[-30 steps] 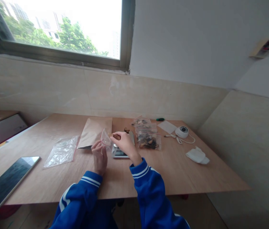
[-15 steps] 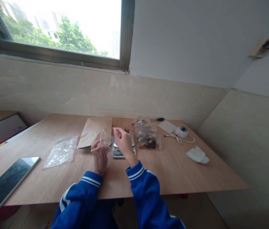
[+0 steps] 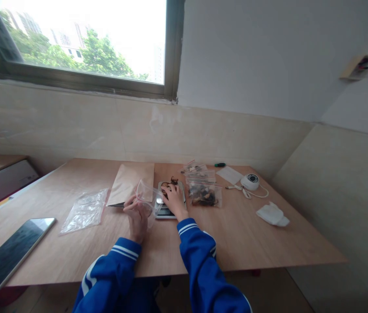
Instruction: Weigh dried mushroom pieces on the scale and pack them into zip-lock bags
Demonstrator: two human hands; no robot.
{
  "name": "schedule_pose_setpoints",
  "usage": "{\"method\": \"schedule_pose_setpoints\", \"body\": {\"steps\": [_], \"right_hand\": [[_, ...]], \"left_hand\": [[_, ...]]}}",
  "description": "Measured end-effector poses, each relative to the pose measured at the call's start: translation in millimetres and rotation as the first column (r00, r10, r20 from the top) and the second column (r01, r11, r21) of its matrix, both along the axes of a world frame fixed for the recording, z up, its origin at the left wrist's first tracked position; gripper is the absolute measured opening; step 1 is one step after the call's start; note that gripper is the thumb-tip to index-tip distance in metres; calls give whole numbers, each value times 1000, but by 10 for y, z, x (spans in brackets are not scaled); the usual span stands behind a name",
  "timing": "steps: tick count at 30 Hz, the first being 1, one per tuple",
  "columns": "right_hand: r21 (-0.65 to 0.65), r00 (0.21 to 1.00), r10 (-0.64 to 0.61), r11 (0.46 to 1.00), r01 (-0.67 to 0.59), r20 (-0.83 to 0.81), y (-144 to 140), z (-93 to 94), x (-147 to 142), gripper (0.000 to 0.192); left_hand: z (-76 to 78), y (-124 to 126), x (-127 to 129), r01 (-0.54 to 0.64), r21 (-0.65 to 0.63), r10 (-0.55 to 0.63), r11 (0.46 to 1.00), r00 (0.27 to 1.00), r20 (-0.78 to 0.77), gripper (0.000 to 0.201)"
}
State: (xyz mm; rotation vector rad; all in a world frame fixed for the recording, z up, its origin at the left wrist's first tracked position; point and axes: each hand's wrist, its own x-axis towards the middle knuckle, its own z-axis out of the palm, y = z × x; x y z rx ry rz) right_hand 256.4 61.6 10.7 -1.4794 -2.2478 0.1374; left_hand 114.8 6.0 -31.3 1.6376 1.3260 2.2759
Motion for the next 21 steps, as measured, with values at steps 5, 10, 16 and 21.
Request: {"method": "schedule_pose_setpoints", "body": {"steps": [5,10,16,21], "right_hand": [[97,998,3,995,-10,70,83,55,48,28],[128,999,33,991,-33,1,252,-16,113,29],[124,913,65,992,-16,-403,301,31,207,29],[-1,649,-10,1000,15,-761,140,396,106,35]], "left_hand": [[12,-13,9,-17,-2,17,1000,999,-33,12],[52,-41,20,-35,-42,36,999,999,10,11],[57,-33,23,-38,-29,37,999,999,-21,8],[66,-11,39,-34,-27,33,999,999,-22,8]]}}
